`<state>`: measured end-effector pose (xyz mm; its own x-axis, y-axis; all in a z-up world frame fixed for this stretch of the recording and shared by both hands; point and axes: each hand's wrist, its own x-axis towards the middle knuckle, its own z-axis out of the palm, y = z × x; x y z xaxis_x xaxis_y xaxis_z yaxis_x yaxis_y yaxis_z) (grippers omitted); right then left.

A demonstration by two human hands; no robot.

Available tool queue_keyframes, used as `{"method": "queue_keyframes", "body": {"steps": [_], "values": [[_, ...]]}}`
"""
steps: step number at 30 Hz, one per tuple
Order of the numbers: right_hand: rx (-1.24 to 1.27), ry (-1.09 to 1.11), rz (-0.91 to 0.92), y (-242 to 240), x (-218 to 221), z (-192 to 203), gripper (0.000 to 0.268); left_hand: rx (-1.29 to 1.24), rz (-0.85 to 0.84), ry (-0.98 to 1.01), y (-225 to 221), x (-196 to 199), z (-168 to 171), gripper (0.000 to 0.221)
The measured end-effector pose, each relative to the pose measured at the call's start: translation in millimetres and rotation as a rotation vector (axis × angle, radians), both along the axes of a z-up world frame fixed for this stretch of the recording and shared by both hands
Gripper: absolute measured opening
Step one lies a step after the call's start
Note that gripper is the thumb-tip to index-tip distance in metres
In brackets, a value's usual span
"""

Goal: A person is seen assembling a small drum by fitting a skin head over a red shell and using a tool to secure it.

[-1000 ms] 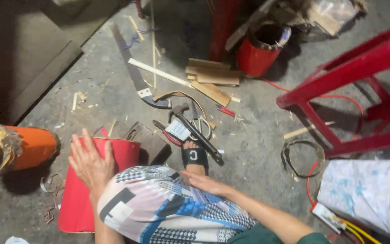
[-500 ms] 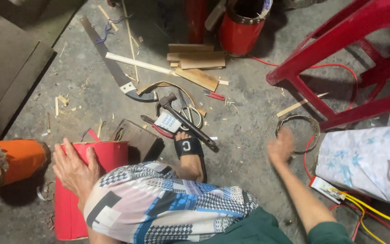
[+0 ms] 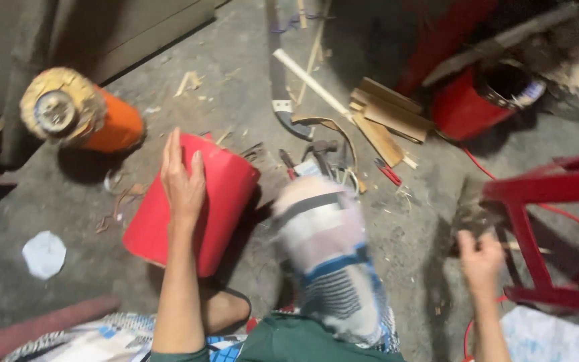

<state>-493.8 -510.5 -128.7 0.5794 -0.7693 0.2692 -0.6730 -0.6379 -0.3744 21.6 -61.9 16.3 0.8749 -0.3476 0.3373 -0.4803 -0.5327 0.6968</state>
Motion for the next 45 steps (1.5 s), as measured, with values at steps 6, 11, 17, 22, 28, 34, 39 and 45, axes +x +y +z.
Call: {"method": "queue_keyframes", "body": {"steps": [6,11,17,22,28,34,39,45], "values": [[0.204,-0.458,0.456,90.8,177.3,282.3,0.005,-0.157,0.088,-0.052,-6.0,-13.4,77.4,0.039],[0.242,-0.248,1.158,142.0,282.8,338.8,0.019,-0.243,-0.047,-0.020,-12.7,-41.3,139.7,0.042],[0.473,-0.114,1.414,189.5,345.3,321.0,0.024,-0.072,-0.255,-0.255,-6.3,-47.1,124.2,0.085],[0.683,-0.077,1.354,183.4,353.4,296.2,0.034,0.003,-0.308,-0.352,-16.0,-40.6,120.0,0.075],[0.784,-0.010,1.438,192.1,370.7,295.2,0.029,-0.164,-0.289,-0.451,-19.4,-22.5,140.8,0.032],[0.738,-0.152,1.319,189.6,383.1,253.7,0.012,-0.374,-0.031,-0.441,26.8,51.9,95.8,0.029],[0.286,0.047,1.185,192.5,397.1,137.1,0.017,-0.015,0.034,-0.560,40.2,72.8,47.5,0.028],[0.770,-0.066,0.798,217.7,410.5,143.8,0.009,-0.015,0.078,-0.227,35.6,82.1,-27.5,0.031]]}}
